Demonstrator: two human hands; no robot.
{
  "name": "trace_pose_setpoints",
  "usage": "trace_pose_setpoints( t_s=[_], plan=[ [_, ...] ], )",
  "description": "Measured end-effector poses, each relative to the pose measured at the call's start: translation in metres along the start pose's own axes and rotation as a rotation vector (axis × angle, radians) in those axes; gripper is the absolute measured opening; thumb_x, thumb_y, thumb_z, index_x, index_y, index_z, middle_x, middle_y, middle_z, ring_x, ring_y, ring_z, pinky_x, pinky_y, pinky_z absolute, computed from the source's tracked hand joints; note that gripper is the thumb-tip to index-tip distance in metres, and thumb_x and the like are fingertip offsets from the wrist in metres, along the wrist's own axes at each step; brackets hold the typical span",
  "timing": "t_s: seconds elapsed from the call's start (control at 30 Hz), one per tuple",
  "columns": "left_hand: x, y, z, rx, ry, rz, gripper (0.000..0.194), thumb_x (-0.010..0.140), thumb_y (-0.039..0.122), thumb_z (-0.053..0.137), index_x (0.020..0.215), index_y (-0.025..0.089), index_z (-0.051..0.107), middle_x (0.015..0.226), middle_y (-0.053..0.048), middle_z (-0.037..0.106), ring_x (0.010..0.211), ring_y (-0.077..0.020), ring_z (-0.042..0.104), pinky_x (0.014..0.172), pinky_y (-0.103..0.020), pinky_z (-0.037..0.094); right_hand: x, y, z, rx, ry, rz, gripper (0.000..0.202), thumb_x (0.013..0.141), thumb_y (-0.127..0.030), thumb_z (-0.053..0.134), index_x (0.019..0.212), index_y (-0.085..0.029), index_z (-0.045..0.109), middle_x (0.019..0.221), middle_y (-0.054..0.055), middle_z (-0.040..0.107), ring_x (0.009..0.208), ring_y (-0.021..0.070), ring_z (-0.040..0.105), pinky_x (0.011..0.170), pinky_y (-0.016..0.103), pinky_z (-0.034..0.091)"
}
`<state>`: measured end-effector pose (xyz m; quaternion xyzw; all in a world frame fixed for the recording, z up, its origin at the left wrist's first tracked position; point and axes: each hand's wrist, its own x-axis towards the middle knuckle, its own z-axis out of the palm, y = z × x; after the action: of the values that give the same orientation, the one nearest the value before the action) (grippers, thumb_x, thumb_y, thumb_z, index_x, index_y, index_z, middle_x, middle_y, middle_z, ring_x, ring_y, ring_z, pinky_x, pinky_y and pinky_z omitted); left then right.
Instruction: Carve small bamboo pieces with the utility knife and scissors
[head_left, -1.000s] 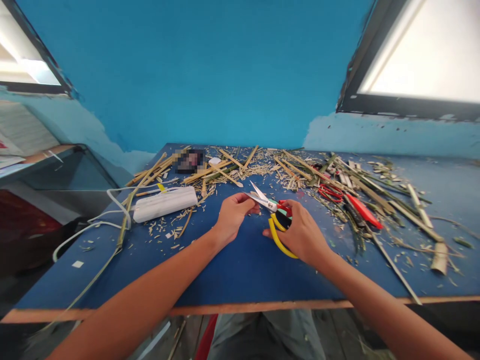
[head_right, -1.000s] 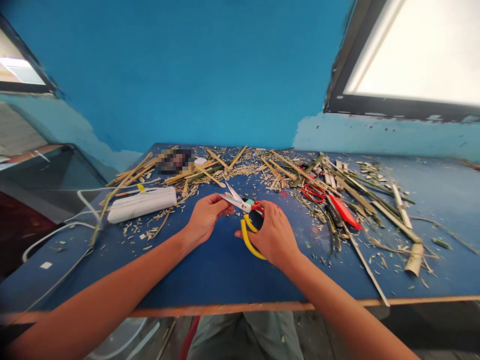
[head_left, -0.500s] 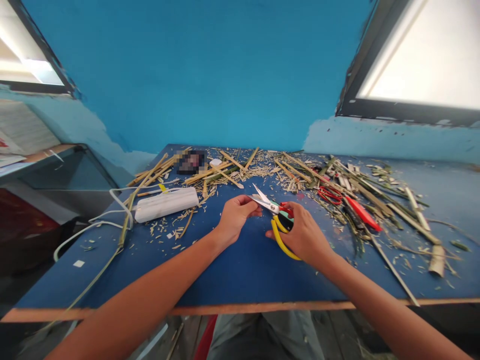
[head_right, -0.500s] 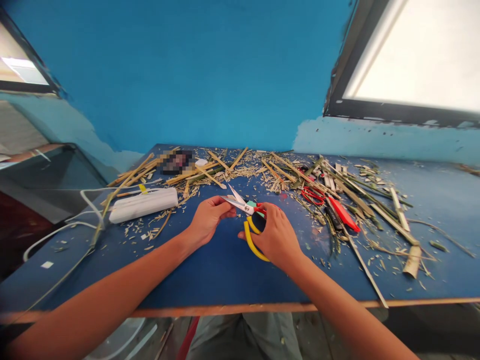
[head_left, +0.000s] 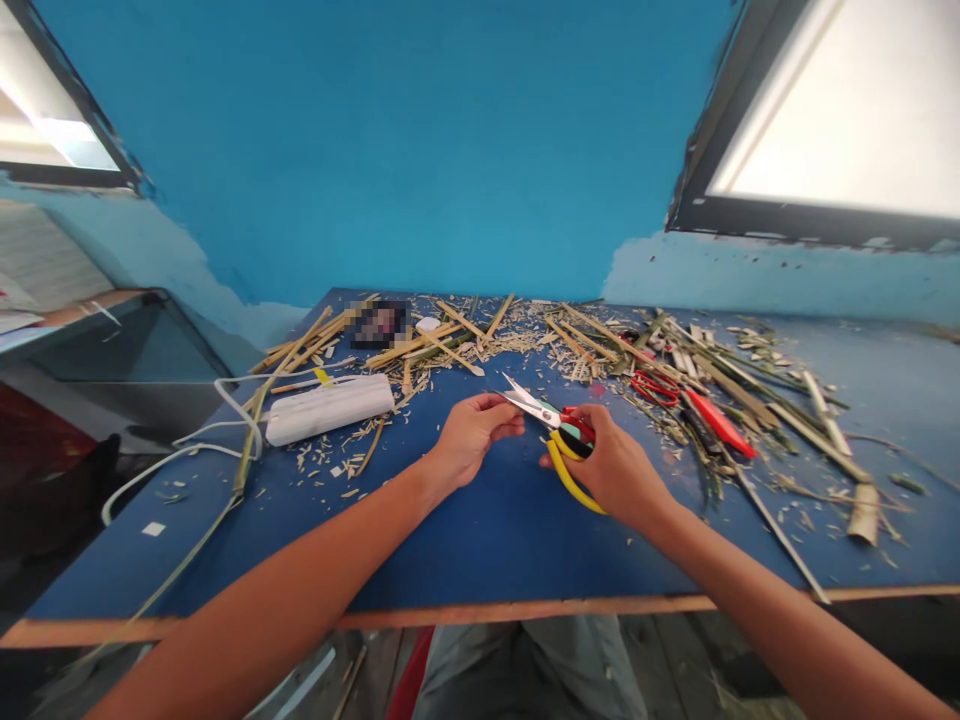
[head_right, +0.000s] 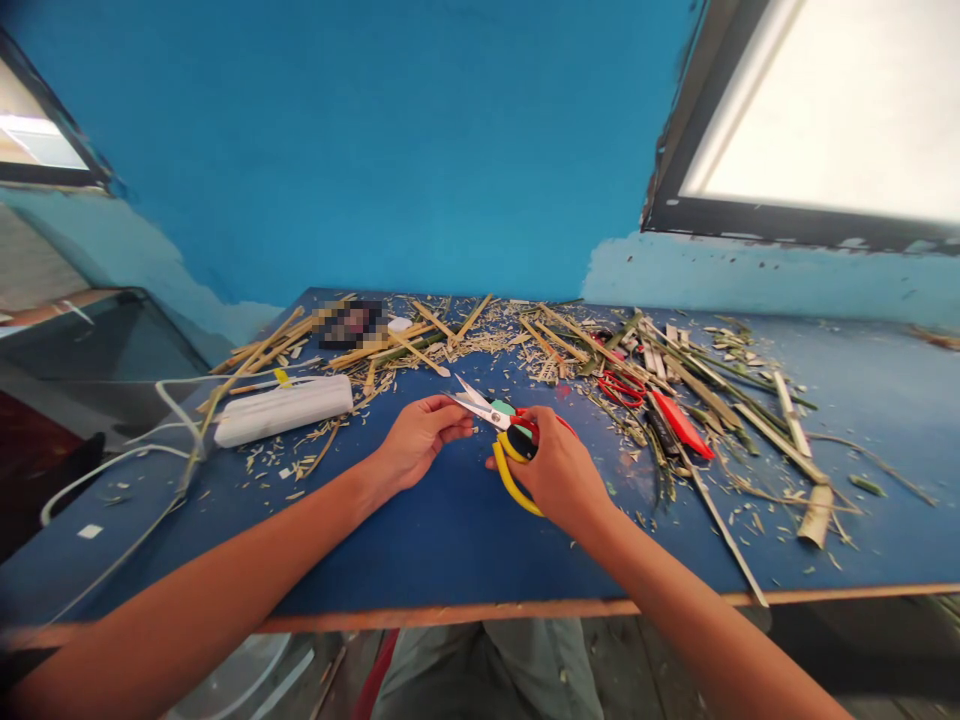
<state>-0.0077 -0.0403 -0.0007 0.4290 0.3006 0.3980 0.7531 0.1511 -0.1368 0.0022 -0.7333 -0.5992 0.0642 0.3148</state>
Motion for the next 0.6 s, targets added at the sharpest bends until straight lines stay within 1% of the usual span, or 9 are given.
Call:
trace_pose_setpoints(
  t_s=[0.13, 0.23, 0.33, 0.4, 0.5, 0.6],
  plan=[
    [-0.0016, 0.0012, 0.0028, -0.042, -0.007, -0.031, 0.014, 0.066, 0.012, 0.068, 0.077, 0.008, 0.061, 0.070, -0.004, 0.065, 0.061, -0.0106, 0.062, 0.068, -0.026, 0.052, 0.0003, -0.0002, -0.0014, -0.045, -0.016, 0.051, 0.041, 0.065, -0.043, 0.062, 0.099, -0.023, 0.049, 0.080, 0.005, 0.068, 0.070, 0.0251, 0.065, 0.058, 0.031, 0.045],
    [-0.0023, 0.0007, 0.0038, -0.047, -0.012, -0.026, 0.014, 0.068, 0.012, 0.067, 0.079, 0.008, 0.060, 0.072, -0.005, 0.066, 0.062, -0.0115, 0.062, 0.069, -0.027, 0.052, 0.0000, -0.0005, -0.0012, -0.050, -0.018, 0.047, 0.040, 0.066, -0.044, 0.062, 0.098, -0.024, 0.049, 0.079, 0.006, 0.068, 0.069, 0.0257, 0.065, 0.056, 0.031, 0.044],
    [-0.0021, -0.0007, 0.0031, -0.025, 0.004, -0.008, 0.015, 0.068, 0.013, 0.067, 0.080, 0.008, 0.060, 0.073, -0.006, 0.066, 0.062, -0.0117, 0.062, 0.069, -0.029, 0.052, -0.0004, -0.0009, -0.0002, -0.073, 0.015, 0.046, 0.044, 0.065, -0.046, 0.061, 0.101, -0.023, 0.050, 0.083, 0.007, 0.068, 0.073, 0.0275, 0.064, 0.058, 0.034, 0.045],
    [-0.0016, -0.0018, 0.0020, -0.006, 0.020, 0.005, 0.016, 0.067, 0.014, 0.068, 0.080, 0.009, 0.060, 0.073, -0.006, 0.066, 0.062, -0.0119, 0.062, 0.069, -0.029, 0.052, 0.0002, -0.0001, 0.0010, -0.074, 0.035, 0.047, 0.049, 0.064, -0.048, 0.062, 0.104, -0.023, 0.049, 0.088, 0.009, 0.067, 0.078, 0.0286, 0.064, 0.063, 0.036, 0.046],
    [-0.0004, -0.0037, 0.0000, 0.022, 0.031, 0.021, 0.018, 0.065, 0.016, 0.070, 0.078, 0.009, 0.060, 0.069, -0.004, 0.065, 0.060, -0.0116, 0.061, 0.068, -0.029, 0.052, 0.0035, 0.0038, 0.0031, 0.024, 0.030, 0.069, 0.055, 0.064, -0.050, 0.062, 0.108, -0.021, 0.045, 0.095, 0.010, 0.066, 0.085, 0.0276, 0.063, 0.069, 0.037, 0.047],
    [0.0011, -0.0048, -0.0019, 0.036, 0.030, 0.025, 0.021, 0.064, 0.019, 0.072, 0.079, 0.009, 0.060, 0.068, -0.003, 0.063, 0.061, -0.0111, 0.061, 0.068, -0.028, 0.052, 0.0077, 0.0090, 0.0027, 0.109, 0.021, 0.107, 0.056, 0.066, -0.050, 0.061, 0.110, -0.020, 0.043, 0.097, 0.010, 0.064, 0.085, 0.0258, 0.063, 0.070, 0.037, 0.048]
  ],
)
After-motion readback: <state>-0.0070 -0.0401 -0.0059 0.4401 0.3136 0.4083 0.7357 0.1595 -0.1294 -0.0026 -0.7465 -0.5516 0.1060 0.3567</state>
